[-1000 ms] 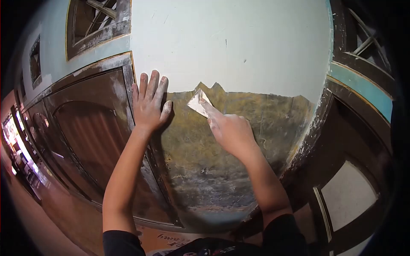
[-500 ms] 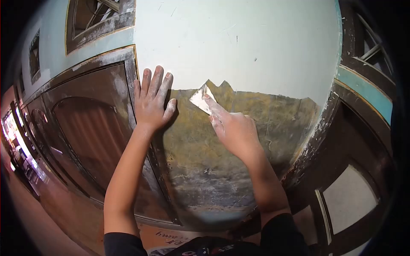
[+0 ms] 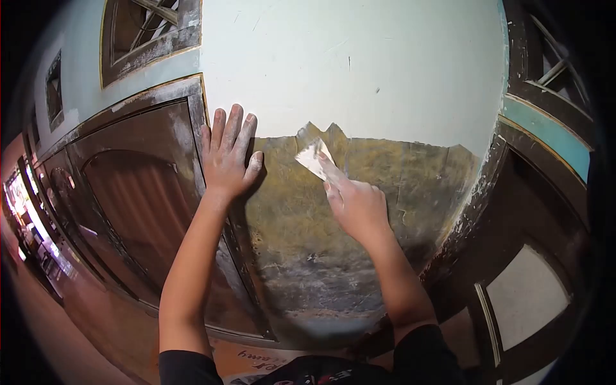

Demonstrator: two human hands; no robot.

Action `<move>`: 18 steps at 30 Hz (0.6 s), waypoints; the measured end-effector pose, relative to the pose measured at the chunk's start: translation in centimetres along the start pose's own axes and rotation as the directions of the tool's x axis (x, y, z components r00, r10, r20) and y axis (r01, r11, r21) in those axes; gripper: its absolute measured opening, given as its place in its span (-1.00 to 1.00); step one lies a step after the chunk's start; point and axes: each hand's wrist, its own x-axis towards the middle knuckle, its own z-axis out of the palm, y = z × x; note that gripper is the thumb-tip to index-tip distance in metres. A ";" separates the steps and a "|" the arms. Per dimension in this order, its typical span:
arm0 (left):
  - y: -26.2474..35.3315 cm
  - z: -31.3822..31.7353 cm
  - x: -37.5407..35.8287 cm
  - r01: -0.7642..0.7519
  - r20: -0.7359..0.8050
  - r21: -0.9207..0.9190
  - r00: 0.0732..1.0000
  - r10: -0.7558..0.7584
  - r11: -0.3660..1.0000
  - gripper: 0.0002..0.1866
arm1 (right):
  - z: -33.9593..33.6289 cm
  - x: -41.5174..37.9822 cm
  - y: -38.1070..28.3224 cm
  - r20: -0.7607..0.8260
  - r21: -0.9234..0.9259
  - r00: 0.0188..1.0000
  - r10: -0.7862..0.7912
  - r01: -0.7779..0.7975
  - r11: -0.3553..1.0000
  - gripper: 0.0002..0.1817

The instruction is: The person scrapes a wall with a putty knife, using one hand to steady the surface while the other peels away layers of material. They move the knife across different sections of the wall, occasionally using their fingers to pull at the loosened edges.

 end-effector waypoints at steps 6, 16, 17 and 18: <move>1.4 0.2 -0.8 0.062 0.042 0.099 0.997 -0.066 0.993 -0.20 | 3.2 -4.0 3.3 -0.219 0.186 0.975 0.030 0.012 0.983 -0.38; 9.1 0.0 5.5 -0.133 0.088 -0.034 0.987 0.136 0.991 -0.17 | 4.4 -7.5 7.5 -0.382 0.501 0.889 0.250 -0.028 0.865 -0.39; 9.1 -0.5 7.6 -0.146 0.056 -0.003 0.988 0.146 0.989 -0.19 | 3.8 -7.8 7.6 -0.315 0.563 0.896 0.314 -0.090 0.822 -0.40; 9.0 -0.7 9.6 -0.157 0.023 0.027 0.987 0.156 0.987 -0.21 | 3.7 -8.0 8.1 -0.321 0.558 0.890 0.322 -0.097 0.824 -0.40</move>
